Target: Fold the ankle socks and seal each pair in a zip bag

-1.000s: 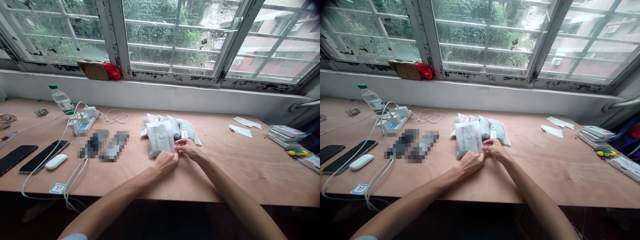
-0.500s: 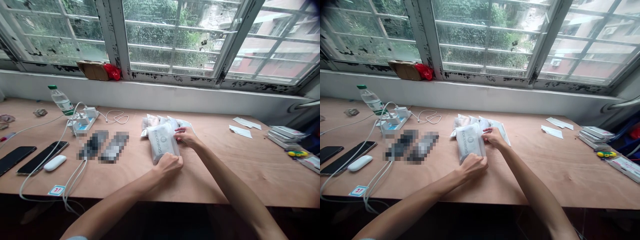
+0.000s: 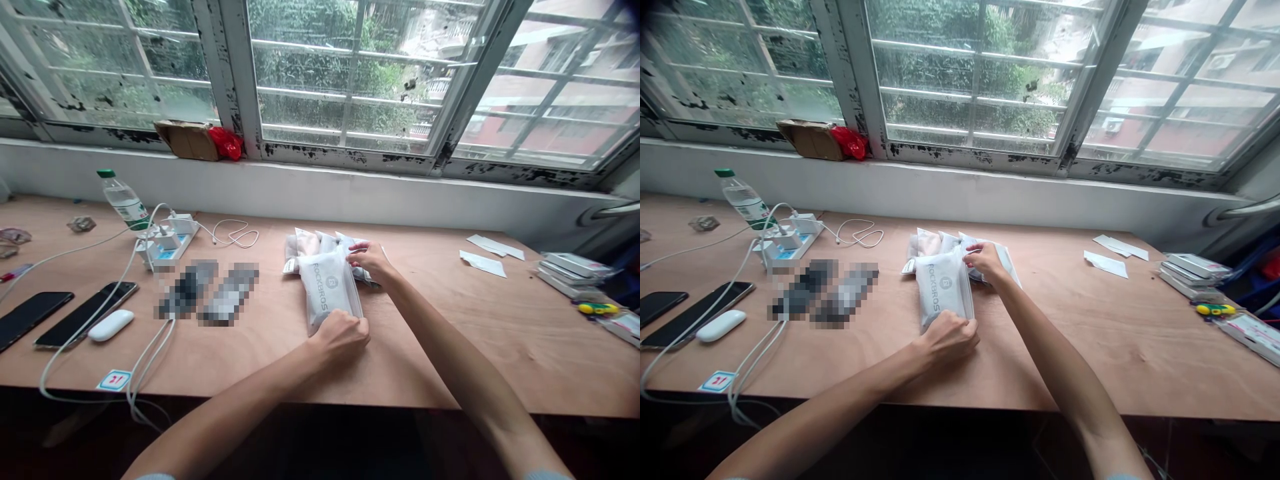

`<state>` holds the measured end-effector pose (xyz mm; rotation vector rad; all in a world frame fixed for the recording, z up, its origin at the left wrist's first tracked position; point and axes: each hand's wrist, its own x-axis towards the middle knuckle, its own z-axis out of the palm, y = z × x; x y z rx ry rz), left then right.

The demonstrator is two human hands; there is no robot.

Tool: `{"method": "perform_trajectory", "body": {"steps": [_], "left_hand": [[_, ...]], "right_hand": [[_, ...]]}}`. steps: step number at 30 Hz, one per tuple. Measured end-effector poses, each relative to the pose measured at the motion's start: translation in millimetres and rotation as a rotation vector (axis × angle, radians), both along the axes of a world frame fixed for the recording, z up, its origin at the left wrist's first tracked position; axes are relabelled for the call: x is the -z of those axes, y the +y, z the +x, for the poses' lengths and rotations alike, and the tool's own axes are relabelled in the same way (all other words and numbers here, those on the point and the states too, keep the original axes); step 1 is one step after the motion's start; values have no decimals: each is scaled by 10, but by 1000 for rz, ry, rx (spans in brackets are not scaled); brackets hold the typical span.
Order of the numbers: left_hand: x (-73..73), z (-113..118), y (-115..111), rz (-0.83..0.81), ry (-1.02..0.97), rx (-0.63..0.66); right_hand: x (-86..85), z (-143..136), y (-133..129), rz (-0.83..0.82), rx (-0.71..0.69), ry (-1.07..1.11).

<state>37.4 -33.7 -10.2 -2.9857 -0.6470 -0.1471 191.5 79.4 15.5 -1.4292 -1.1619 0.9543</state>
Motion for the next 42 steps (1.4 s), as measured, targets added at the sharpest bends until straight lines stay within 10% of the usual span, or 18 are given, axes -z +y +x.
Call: {"method": "perform_trajectory", "body": {"steps": [14,22,27,33,42], "left_hand": [[153,-3,15,76,-103,22],[333,22,104,190,-335,-42],[217,38,108,200,-442,-97],[-30,-55,355,17,-518,-447],[-32,352,625,-498,-482,-625]], "right_hand": [[-97,-70,49,49,25,48],[84,-288,-604,-26,-360,-213],[154,-34,-524,275,-7,-73],[236,1058,-213,211,365,-72],[673,1386,-196,111,435,-487]]}}
